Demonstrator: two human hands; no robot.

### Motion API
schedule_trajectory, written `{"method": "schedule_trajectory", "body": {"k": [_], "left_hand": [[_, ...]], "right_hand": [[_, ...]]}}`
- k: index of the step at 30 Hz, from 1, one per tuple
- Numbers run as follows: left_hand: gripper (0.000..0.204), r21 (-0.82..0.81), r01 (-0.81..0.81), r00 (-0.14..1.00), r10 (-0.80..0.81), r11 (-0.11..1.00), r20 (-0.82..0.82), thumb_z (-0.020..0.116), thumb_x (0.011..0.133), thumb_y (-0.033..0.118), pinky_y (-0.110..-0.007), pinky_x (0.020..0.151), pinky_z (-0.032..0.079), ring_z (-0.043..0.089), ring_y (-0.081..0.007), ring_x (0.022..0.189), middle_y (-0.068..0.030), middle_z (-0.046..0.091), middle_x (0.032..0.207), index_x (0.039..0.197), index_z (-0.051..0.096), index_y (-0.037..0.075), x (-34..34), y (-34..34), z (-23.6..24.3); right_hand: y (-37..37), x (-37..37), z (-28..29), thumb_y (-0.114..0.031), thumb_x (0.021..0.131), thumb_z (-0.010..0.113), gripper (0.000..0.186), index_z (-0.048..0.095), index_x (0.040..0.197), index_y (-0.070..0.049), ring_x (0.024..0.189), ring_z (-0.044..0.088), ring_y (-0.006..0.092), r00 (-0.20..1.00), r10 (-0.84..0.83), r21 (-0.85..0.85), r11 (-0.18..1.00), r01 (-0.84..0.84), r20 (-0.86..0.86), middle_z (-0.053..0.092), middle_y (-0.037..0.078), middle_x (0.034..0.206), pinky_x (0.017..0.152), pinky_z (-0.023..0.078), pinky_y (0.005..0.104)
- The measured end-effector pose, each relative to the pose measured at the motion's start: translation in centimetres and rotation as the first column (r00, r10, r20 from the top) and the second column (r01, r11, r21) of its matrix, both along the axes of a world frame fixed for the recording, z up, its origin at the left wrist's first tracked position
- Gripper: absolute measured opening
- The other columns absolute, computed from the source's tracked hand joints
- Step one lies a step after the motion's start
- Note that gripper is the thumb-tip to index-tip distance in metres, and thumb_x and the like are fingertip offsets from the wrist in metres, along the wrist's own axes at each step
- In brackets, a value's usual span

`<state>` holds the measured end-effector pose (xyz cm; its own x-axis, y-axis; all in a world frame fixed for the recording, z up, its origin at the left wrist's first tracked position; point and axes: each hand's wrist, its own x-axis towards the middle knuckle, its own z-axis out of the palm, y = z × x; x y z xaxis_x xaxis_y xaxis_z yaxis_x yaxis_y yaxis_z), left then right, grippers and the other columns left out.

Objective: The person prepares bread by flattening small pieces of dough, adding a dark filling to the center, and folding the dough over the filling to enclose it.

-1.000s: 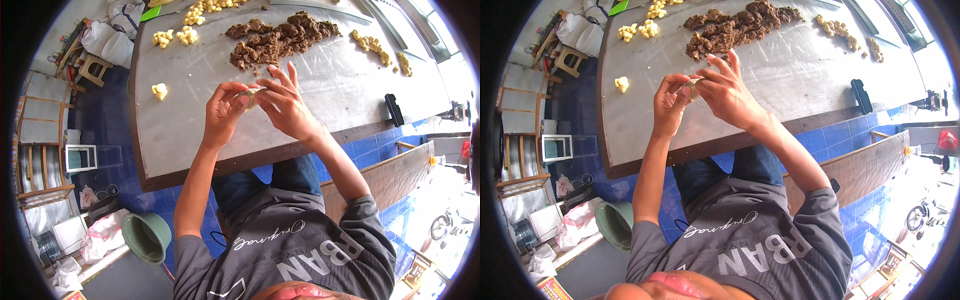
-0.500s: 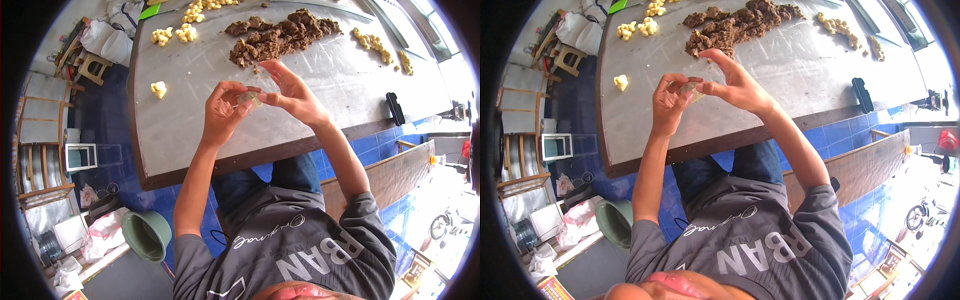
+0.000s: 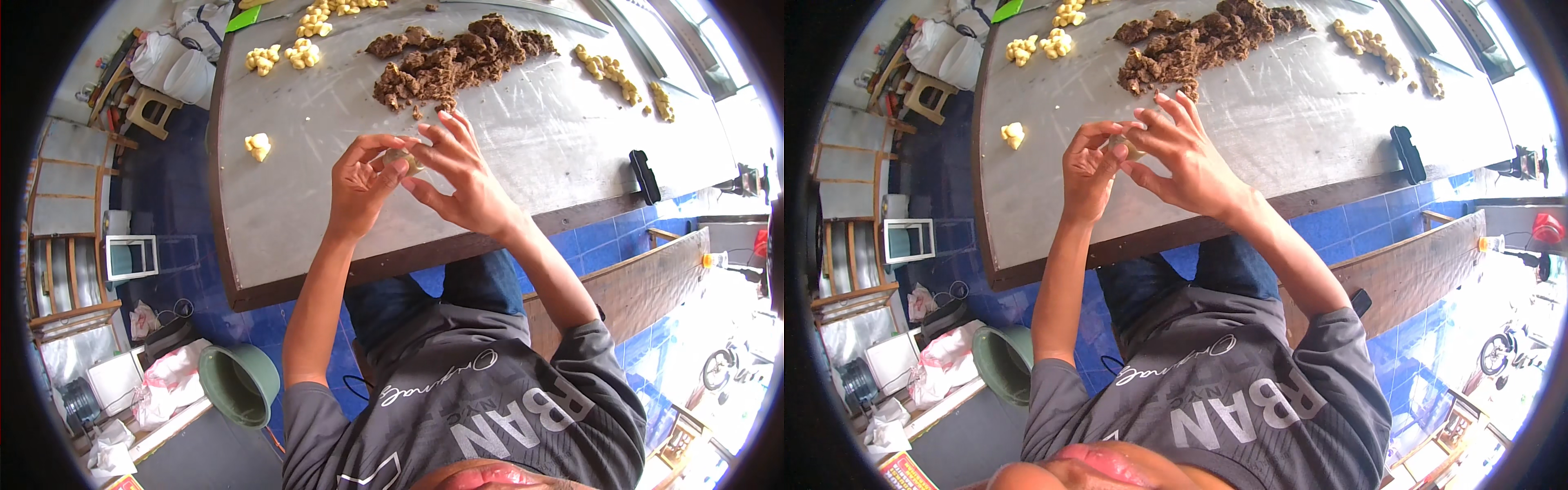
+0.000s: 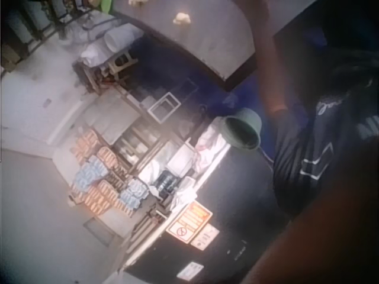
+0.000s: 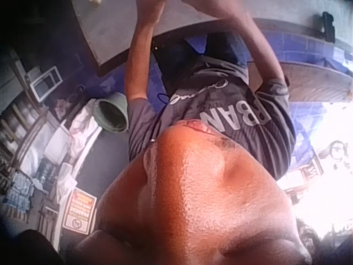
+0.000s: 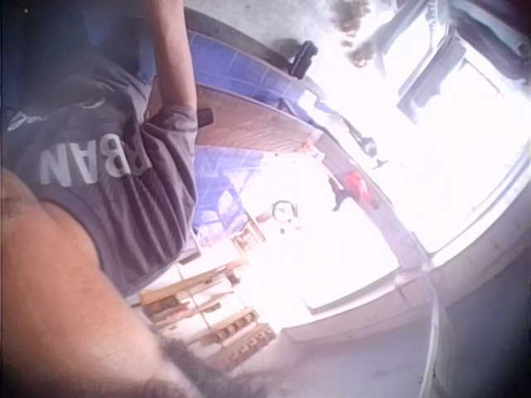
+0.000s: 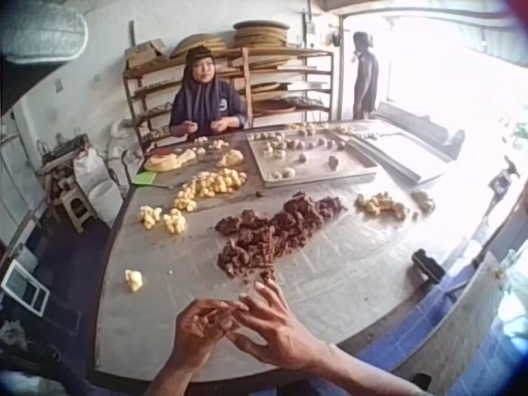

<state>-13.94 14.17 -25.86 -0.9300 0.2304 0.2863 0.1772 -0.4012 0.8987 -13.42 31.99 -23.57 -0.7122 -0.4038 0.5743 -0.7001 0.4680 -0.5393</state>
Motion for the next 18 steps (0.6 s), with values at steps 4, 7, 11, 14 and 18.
{"method": "schedule_trajectory", "body": {"k": [4,7,11,14,18], "left_hand": [[0.021,0.013,-0.008,1.000,0.008,1.000,-0.010,0.063,0.090,0.003,-0.032,0.091,0.052,0.061,-0.0205,0.107,-0.0146,0.062,0.112,0.109,0.054,0.001,0.04,0.19,0.36],[0.022,0.015,-0.012,1.000,0.012,1.000,0.003,0.063,0.090,0.003,-0.033,0.092,0.053,0.061,-0.0214,0.108,-0.0149,0.062,0.112,0.109,0.053,0.000,0.08,0.24,0.71],[0.024,0.002,-0.012,1.000,0.012,1.000,-0.008,0.063,0.090,0.003,-0.033,0.091,0.053,0.061,-0.0216,0.109,-0.0154,0.062,0.113,0.111,0.051,0.000,0.20,0.21,0.67],[0.028,-0.008,-0.016,1.000,0.016,1.000,0.012,0.064,0.089,0.004,-0.033,0.093,0.050,0.060,-0.0191,0.107,-0.0161,0.060,0.118,0.114,0.051,0.003,0.22,0.11,0.46],[0.028,0.025,0.010,1.000,-0.011,1.000,0.005,0.064,0.088,0.002,-0.030,0.090,0.053,0.061,-0.0195,0.107,-0.0151,0.062,0.114,0.112,0.051,0.001,0.07,0.23,0.50]], "right_hand": [[-0.39,0.70,-0.92,-0.033,0.083,0.070,0.038,0.063,0.113,-0.011,0.125,0.040,0.0393,0.984,-0.092,0.137,0.984,0.113,-0.153,0.053,0.012,0.126,0.109,0.022,0.0580],[-0.44,0.86,-1.17,-0.035,0.083,0.069,0.038,0.063,0.113,-0.012,0.123,0.041,0.0384,0.979,-0.105,0.146,0.981,0.131,-0.173,0.051,0.011,0.127,0.109,0.022,0.0582],[-0.07,0.95,-1.27,-0.036,0.082,0.070,0.044,0.063,0.117,-0.009,0.127,0.037,0.0414,0.986,-0.075,0.135,0.986,0.096,-0.150,0.047,0.014,0.131,0.111,0.019,0.0583],[-0.09,0.38,-1.17,-0.037,0.082,0.071,0.046,0.063,0.117,-0.009,0.127,0.037,0.0411,0.972,-0.048,0.245,0.964,0.105,-0.228,0.047,0.015,0.131,0.111,0.018,0.0583],[0.31,0.25,-0.81,-0.037,0.082,0.070,0.041,0.063,0.114,-0.013,0.122,0.042,0.0383,0.967,-0.075,0.165,0.979,0.118,-0.245,0.051,0.012,0.125,0.109,0.022,0.0580]]}}
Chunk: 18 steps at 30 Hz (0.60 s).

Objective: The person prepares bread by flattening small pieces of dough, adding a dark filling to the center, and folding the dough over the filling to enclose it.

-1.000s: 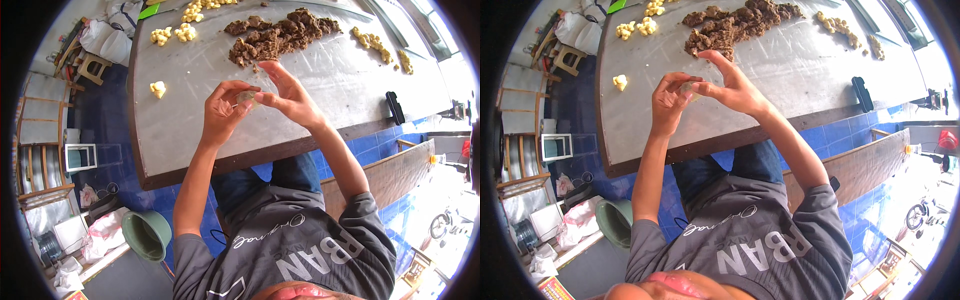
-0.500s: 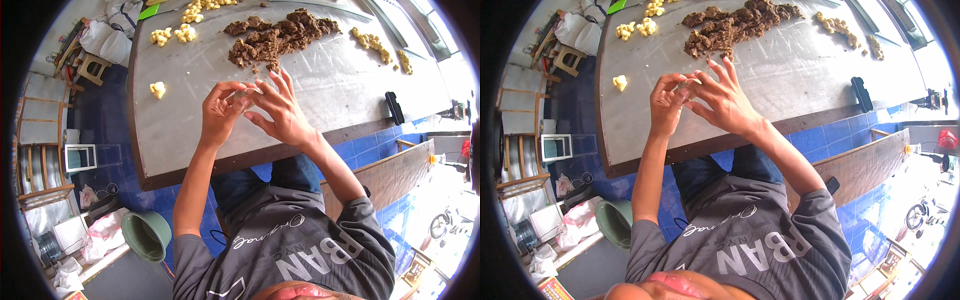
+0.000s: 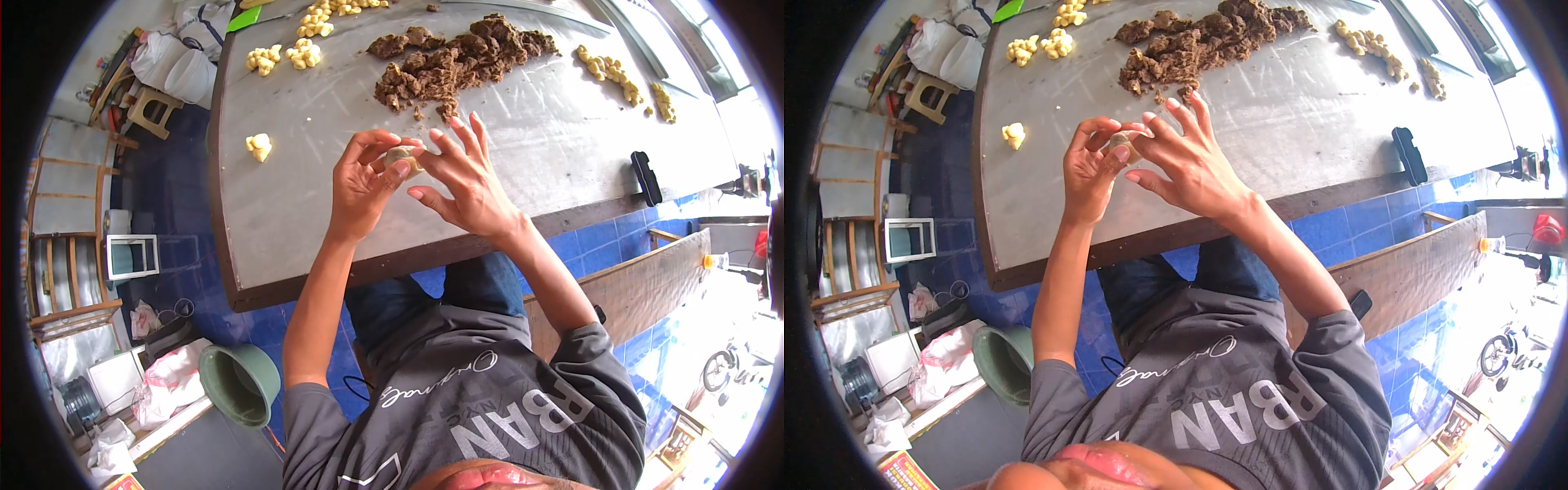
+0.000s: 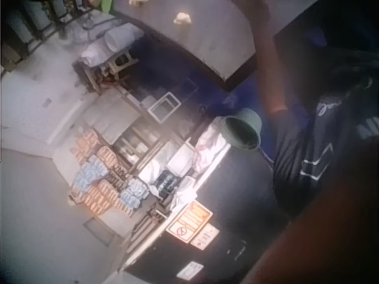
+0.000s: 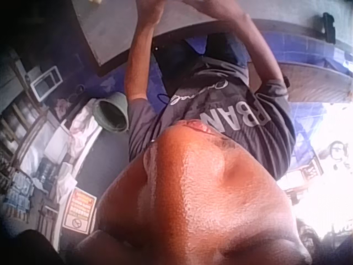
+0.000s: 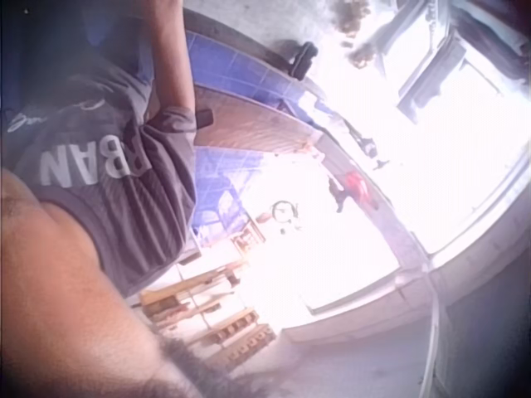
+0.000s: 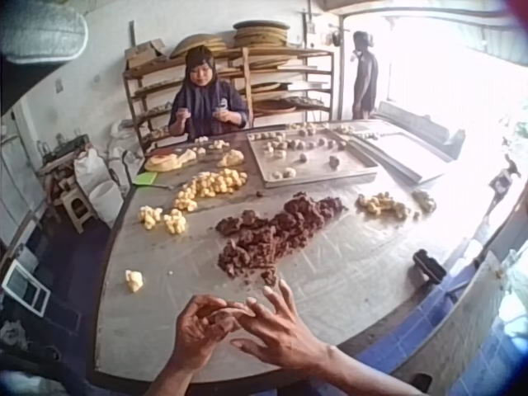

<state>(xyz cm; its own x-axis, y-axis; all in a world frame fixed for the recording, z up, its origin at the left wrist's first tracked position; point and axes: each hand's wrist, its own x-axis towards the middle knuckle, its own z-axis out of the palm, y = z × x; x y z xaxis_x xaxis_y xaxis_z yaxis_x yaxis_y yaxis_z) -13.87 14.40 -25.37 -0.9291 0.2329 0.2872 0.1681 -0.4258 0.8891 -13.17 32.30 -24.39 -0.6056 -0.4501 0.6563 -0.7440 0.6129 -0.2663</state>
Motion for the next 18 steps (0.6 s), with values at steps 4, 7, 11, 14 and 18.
{"method": "schedule_trajectory", "body": {"k": [4,7,11,14,18], "left_hand": [[0.032,-0.070,-0.008,1.000,0.007,0.998,-0.017,0.065,0.088,0.001,-0.030,0.089,0.052,0.061,-0.0186,0.107,-0.0158,0.061,0.114,0.115,0.049,0.003,0.1,-0.2,-0.1],[0.032,-0.069,0.006,1.000,-0.007,0.998,-0.020,0.065,0.087,-0.001,-0.030,0.088,0.053,0.061,-0.0187,0.107,-0.0161,0.061,0.115,0.114,0.048,0.003,0.2,0.0,0.1],[0.031,-0.041,0.033,0.999,-0.033,0.999,0.011,0.064,0.087,-0.002,-0.029,0.087,0.053,0.061,-0.0191,0.108,-0.0161,0.061,0.115,0.113,0.048,0.003,0.1,0.0,0.2],[0.030,-0.052,0.021,1.000,-0.021,0.998,0.006,0.064,0.087,-0.003,-0.029,0.087,0.053,0.061,-0.0193,0.108,-0.0160,0.062,0.114,0.113,0.049,0.003,0.1,-0.1,0.0],[0.028,-0.069,0.013,0.999,-0.015,0.998,-0.034,0.063,0.088,-0.002,-0.029,0.088,0.053,0.061,-0.0194,0.108,-0.0159,0.062,0.113,0.113,0.050,0.002,0.1,0.0,0.0]], "right_hand": [[0.2,-0.2,0.4,-0.034,0.084,0.069,0.039,0.062,0.113,-0.010,0.123,0.042,0.0400,0.988,0.077,-0.173,0.983,-0.053,0.137,0.054,0.015,0.121,0.109,0.025,0.0561],[0.5,-0.7,0.9,-0.030,0.086,0.067,0.033,0.063,0.112,-0.010,0.126,0.041,0.0412,0.967,0.154,-0.182,0.976,-0.117,0.204,0.055,0.015,0.122,0.109,0.027,0.0555],[0.7,-0.7,1.2,-0.030,0.087,0.066,0.028,0.066,0.108,-0.011,0.123,0.043,0.0398,0.973,0.174,-0.044,0.985,-0.169,0.151,0.055,0.011,0.123,0.108,0.027,0.0556],[0.9,-0.1,1.4,-0.032,0.086,0.067,0.029,0.067,0.107,-0.011,0.121,0.044,0.0387,0.979,0.157,-0.030,0.988,-0.154,0.134,0.055,0.009,0.123,0.108,0.027,0.0554],[1.0,0.1,1.0,-0.036,0.085,0.068,0.033,0.067,0.107,-0.011,0.121,0.044,0.0376,0.981,0.141,-0.038,0.990,-0.137,0.131,0.054,0.008,0.124,0.108,0.028,0.0549]]}}
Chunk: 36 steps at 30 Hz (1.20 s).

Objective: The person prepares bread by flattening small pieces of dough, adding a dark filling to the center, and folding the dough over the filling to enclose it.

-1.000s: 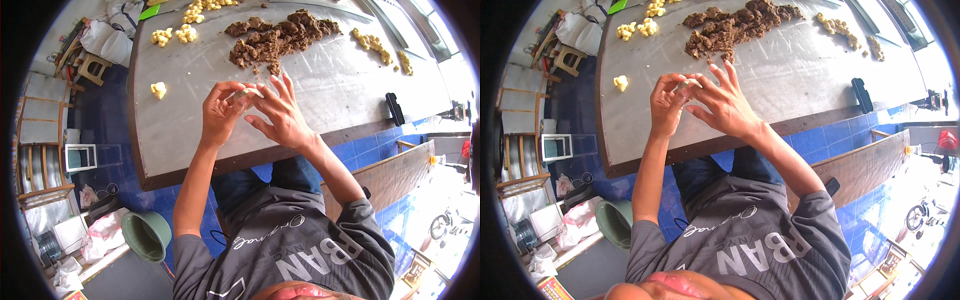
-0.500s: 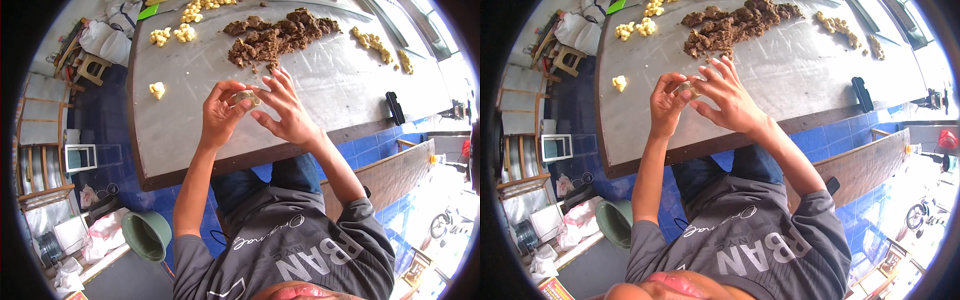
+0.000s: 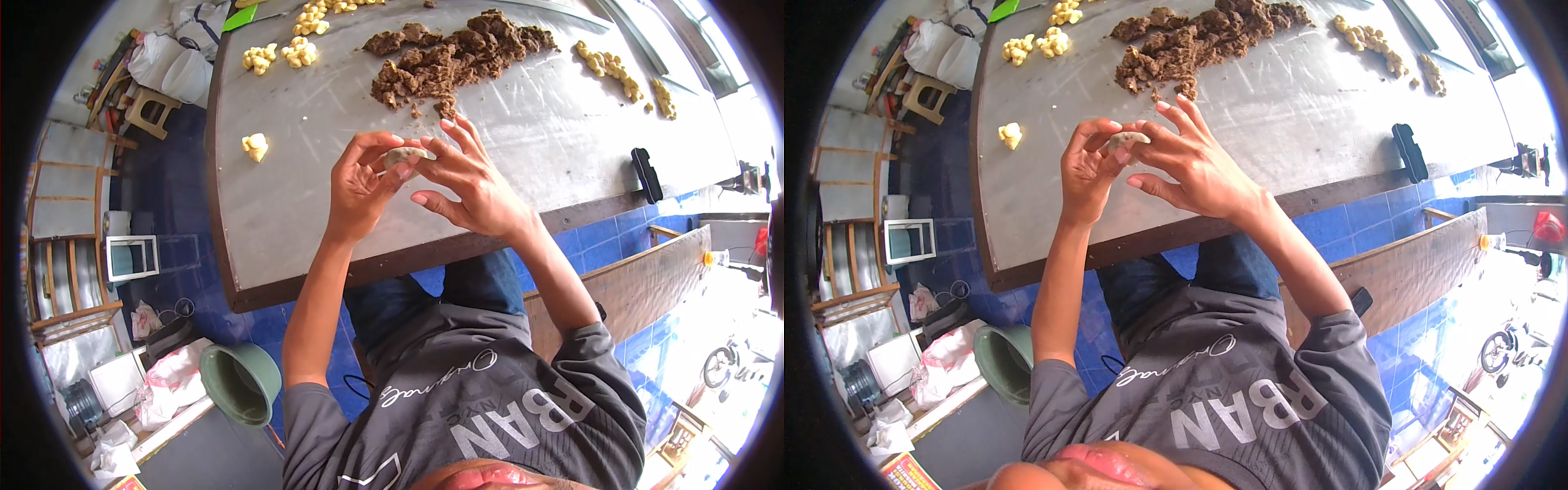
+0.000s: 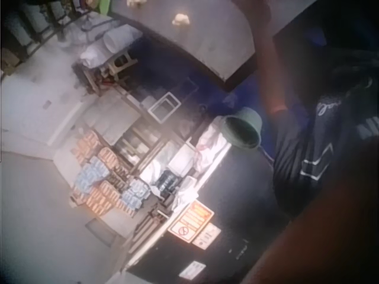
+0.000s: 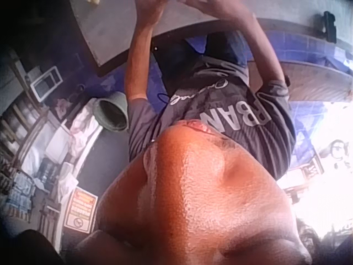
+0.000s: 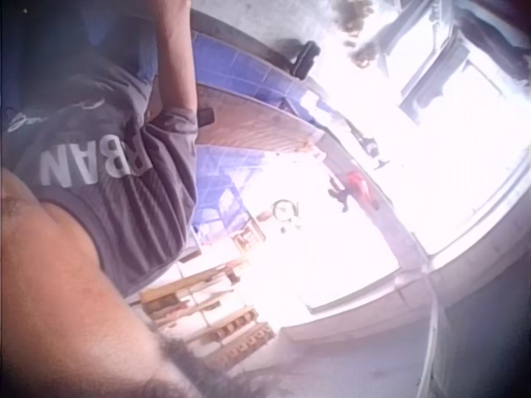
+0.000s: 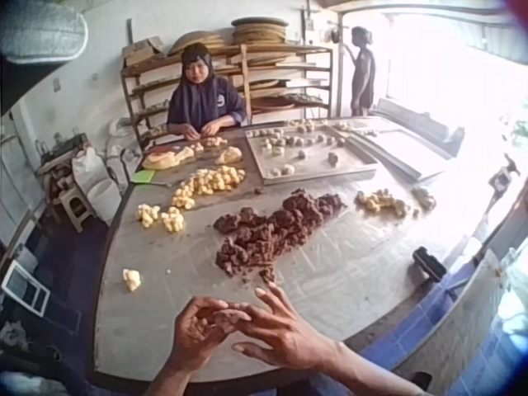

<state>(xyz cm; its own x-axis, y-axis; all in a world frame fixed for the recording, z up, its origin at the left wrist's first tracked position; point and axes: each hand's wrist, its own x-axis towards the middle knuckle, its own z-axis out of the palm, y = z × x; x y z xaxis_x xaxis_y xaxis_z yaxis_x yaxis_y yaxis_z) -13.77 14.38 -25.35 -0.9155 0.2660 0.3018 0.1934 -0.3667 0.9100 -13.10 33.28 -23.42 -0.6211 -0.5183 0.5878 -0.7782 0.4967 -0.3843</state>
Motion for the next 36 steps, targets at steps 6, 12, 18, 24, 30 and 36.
{"method": "schedule_trajectory", "body": {"k": [6,12,18,24,30,36], "left_hand": [[0.021,-0.005,0.008,1.000,-0.008,1.000,0.012,0.062,0.091,0.006,-0.033,0.092,0.051,0.061,-0.0200,0.107,-0.0163,0.063,0.113,0.110,0.054,0.001,0.0,0.0,0.1],[0.022,-0.017,0.006,1.000,-0.007,1.000,-0.017,0.064,0.090,0.008,-0.035,0.092,0.051,0.061,-0.0206,0.106,-0.0169,0.063,0.111,0.108,0.055,0.000,-0.1,0.1,0.1],[0.020,0.031,0.065,0.998,-0.064,0.997,-0.022,0.063,0.089,0.005,-0.037,0.092,0.052,0.061,-0.0210,0.107,-0.0178,0.063,0.111,0.107,0.055,0.000,-0.3,0.0,0.0],[0.017,-0.007,0.039,0.999,-0.039,0.999,-0.023,0.063,0.089,0.004,-0.035,0.091,0.051,0.061,-0.0202,0.105,-0.0172,0.064,0.110,0.103,0.056,0.000,-0.1,-0.1,-0.2],[0.015,-0.007,0.028,0.999,-0.028,1.000,-0.018,0.063,0.088,0.001,-0.034,0.091,0.051,0.061,-0.0193,0.103,-0.0169,0.065,0.108,0.101,0.056,0.000,-0.1,-0.2,-0.3],[0.021,0.012,0.033,0.999,-0.032,0.999,-0.008,0.059,0.086,-0.004,-0.034,0.090,0.051,0.062,-0.0191,0.103,-0.0174,0.065,0.107,0.105,0.054,0.001,-0.1,0.0,-0.1]], "right_hand": [[0.1,0.2,-0.7,-0.032,0.084,0.069,0.036,0.065,0.110,-0.007,0.120,0.045,0.0358,0.997,-0.061,0.028,0.998,0.062,-0.056,0.054,0.011,0.124,0.108,0.028,0.0543],[-0.2,-0.1,-1.2,-0.021,0.079,0.074,0.048,0.056,0.119,-0.003,0.121,0.048,0.0386,0.982,-0.083,-0.320,0.938,0.134,0.168,0.050,0.021,0.127,0.104,0.036,0.0484],[-0.8,-1.2,-0.3,-0.017,0.077,0.075,0.057,0.049,0.125,-0.001,0.121,0.049,0.0374,0.955,-0.026,-0.346,0.929,0.133,0.296,0.049,0.022,0.128,0.098,0.042,0.0422],[-1.1,-1.6,-1.1,-0.018,0.079,0.073,0.055,0.049,0.125,-0.001,0.121,0.049,0.0360,0.951,0.045,-0.450,0.887,0.102,0.305,0.049,0.021,0.128,0.100,0.041,0.0415],[-1.1,-1.7,-0.9,-0.020,0.080,0.073,0.057,0.047,0.127,0.001,0.121,0.049,0.0310,0.944,0.069,-0.409,0.909,0.074,0.323,0.050,0.018,0.128,0.102,0.038,0.0397],[-0.9,-1.9,-1.5,-0.022,0.080,0.073,0.060,0.046,0.128,0.001,0.119,0.051,0.0293,0.839,0.225,-0.571,0.812,0.120,0.496,0.052,0.017,0.124,0.101,0.039,0.0384]]}}
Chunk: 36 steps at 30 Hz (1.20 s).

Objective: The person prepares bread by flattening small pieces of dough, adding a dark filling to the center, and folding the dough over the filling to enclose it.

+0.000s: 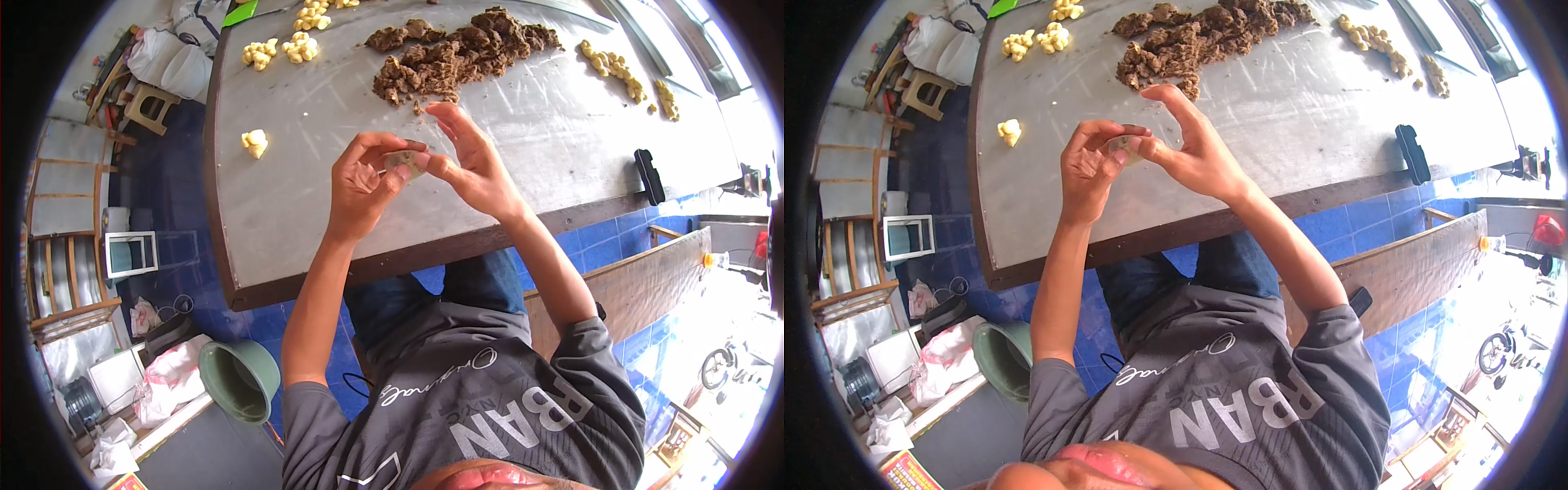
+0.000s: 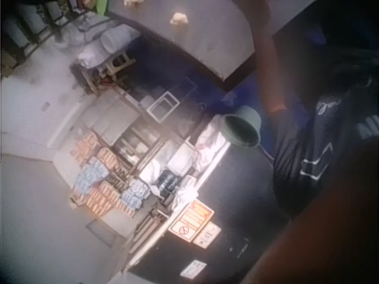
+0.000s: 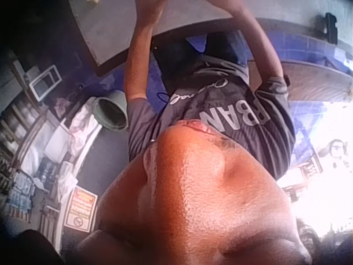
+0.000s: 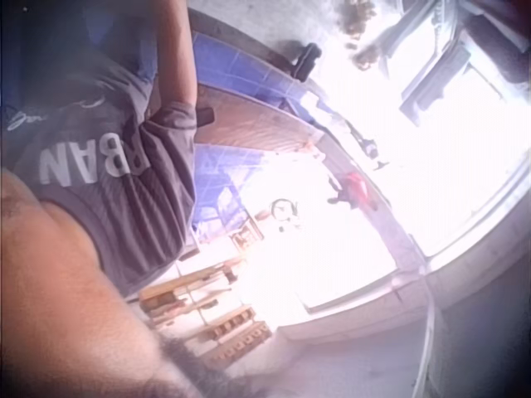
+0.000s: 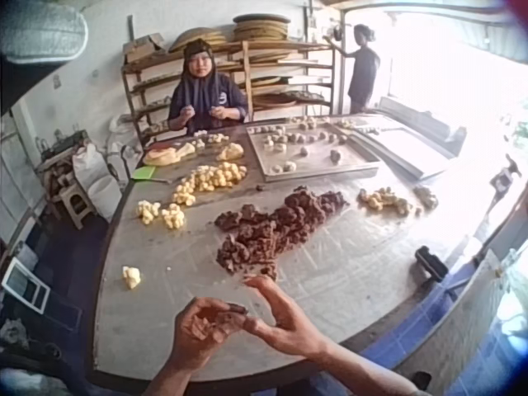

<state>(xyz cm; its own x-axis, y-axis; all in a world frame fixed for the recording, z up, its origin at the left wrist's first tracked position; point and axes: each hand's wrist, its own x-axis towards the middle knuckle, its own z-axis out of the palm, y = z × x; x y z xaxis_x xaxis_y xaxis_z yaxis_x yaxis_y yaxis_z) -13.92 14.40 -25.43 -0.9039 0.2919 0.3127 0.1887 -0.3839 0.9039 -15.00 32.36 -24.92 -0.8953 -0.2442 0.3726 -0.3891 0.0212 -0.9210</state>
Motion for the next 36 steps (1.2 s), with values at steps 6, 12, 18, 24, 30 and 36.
{"method": "schedule_trajectory", "body": {"k": [6,12,18,24,30,36], "left_hand": [[0.031,0.020,0.000,1.000,0.000,1.000,0.016,0.061,0.084,-0.003,-0.032,0.088,0.052,0.062,-0.0188,0.101,-0.0163,0.065,0.107,0.113,0.050,0.003,0.0,0.0,0.0],[0.030,0.020,0.013,0.999,-0.014,1.000,0.046,0.061,0.085,-0.003,-0.030,0.083,0.052,0.062,-0.0189,0.103,-0.0155,0.064,0.105,0.112,0.051,0.003,0.0,0.0,0.2],[0.026,0.001,-0.055,0.997,0.054,0.999,0.048,0.063,0.086,-0.001,-0.029,0.083,0.052,0.063,-0.0193,0.102,-0.0151,0.064,0.103,0.110,0.053,0.003,-0.1,-0.3,-0.2],[0.031,-0.050,-0.060,0.997,0.062,0.997,0.047,0.059,0.092,0.010,-0.035,0.087,0.053,0.063,-0.0244,0.103,-0.0189,0.063,0.110,0.121,0.048,0.002,-0.2,-0.2,-0.2],[0.041,0.377,0.073,0.878,-0.239,0.923,0.416,0.052,0.097,0.016,-0.036,0.086,0.056,0.061,-0.0281,0.109,-0.0204,0.057,0.120,0.133,0.034,0.005,-0.5,-0.5,1.2],[0.044,0.188,0.026,0.885,-0.110,0.982,0.452,0.047,0.099,0.022,-0.041,0.091,0.055,0.061,-0.0244,0.110,-0.0190,0.055,0.125,0.137,0.032,0.006,-0.5,-0.4,0.7]], "right_hand": [[-0.1,0.2,-0.1,-0.022,0.082,0.072,0.058,0.046,0.128,0.001,0.118,0.051,0.0242,1.000,-0.010,-0.020,1.000,0.010,-0.025,0.053,0.014,0.122,0.102,0.037,0.0375],[0.4,0.1,-0.8,-0.020,0.080,0.073,0.060,0.045,0.129,0.000,0.124,0.047,0.0263,0.998,0.048,-0.103,0.994,-0.045,0.028,0.050,0.017,0.128,0.105,0.035,0.0375],[0.1,1.2,-0.2,-0.021,0.077,0.077,0.067,0.045,0.131,0.001,0.130,0.040,0.0355,0.980,0.024,0.265,0.964,0.030,-0.197,0.046,0.022,0.133,0.106,0.035,0.0428],[-0.7,0.8,-0.7,-0.024,0.075,0.078,0.066,0.048,0.128,0.000,0.129,0.038,0.0400,0.934,-0.017,0.392,0.905,0.167,-0.357,0.046,0.022,0.133,0.108,0.031,0.0492],[-0.7,0.0,-0.2,-0.029,0.074,0.078,0.068,0.048,0.128,0.000,0.130,0.038,0.0403,0.957,0.034,0.422,0.901,0.096,-0.289,0.047,0.022,0.133,0.110,0.027,0.0497],[-0.4,-1.1,-1.6,-0.034,0.069,0.080,0.070,0.052,0.125,-0.001,0.119,0.045,0.0346,0.914,0.027,0.467,0.865,0.182,-0.405,0.053,0.017,0.121,0.106,0.030,0.0472]]}}
